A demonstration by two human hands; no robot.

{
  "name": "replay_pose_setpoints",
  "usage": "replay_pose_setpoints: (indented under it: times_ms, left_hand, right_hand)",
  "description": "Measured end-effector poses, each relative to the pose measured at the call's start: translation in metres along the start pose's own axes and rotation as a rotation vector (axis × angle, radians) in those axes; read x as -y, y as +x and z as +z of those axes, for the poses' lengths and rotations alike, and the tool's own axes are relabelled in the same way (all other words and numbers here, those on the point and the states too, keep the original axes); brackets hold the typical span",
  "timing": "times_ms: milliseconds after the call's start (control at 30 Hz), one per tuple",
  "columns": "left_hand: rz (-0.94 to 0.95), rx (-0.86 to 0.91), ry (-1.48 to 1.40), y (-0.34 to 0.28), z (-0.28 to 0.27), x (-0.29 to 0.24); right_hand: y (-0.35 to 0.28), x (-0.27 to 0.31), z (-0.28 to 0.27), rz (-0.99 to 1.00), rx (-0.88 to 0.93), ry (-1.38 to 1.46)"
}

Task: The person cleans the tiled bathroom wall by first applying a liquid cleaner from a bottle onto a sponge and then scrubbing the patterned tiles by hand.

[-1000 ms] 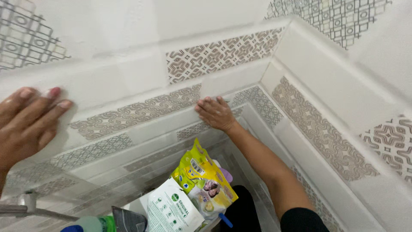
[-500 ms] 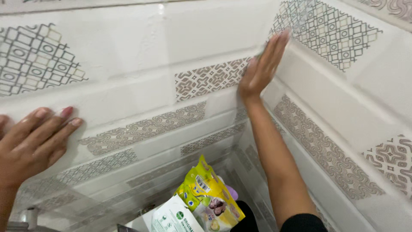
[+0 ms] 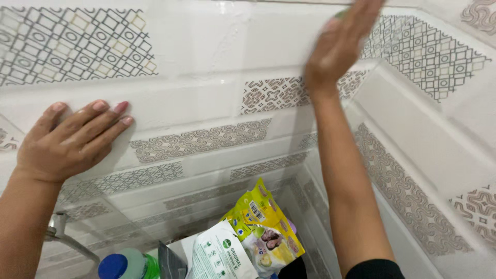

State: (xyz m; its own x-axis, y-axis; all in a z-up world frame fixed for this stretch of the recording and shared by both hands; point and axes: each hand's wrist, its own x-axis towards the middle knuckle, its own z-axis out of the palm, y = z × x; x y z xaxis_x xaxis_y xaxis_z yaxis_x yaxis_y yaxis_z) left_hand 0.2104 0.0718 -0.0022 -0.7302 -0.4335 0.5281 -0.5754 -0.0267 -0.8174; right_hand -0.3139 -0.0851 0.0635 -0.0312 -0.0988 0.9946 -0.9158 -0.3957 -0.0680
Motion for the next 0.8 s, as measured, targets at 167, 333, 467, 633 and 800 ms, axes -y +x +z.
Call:
replay_pose_setpoints:
  times_ms: [167,333,467,633,800]
  left_hand:
    - [-0.037,-0.080,-0.088,0.004,-0.004,0.000]
    - [-0.090,-0.152,-0.176,0.006,-0.009,-0.002]
    - [-0.101,-0.210,-0.175,0.005,-0.010,0.000]
    - [-0.118,-0.217,-0.192,0.006,-0.011,0.001]
    - [-0.105,-0.201,-0.189,0.004,-0.008,0.000]
  right_hand:
    - [-0.095,0.154,-0.003,-1.115,0.167,-0.017]
    - [-0.045,0.087,-0.001,-1.202,0.118,-0.206]
    - [0.042,0.027,-0.012,-0.145,0.059,-0.017]
    - [-0.034,0.110,0.008,-0.457,0.199,0.084]
    - [-0.112,0.135,-0.002,-1.384,0.342,0.006]
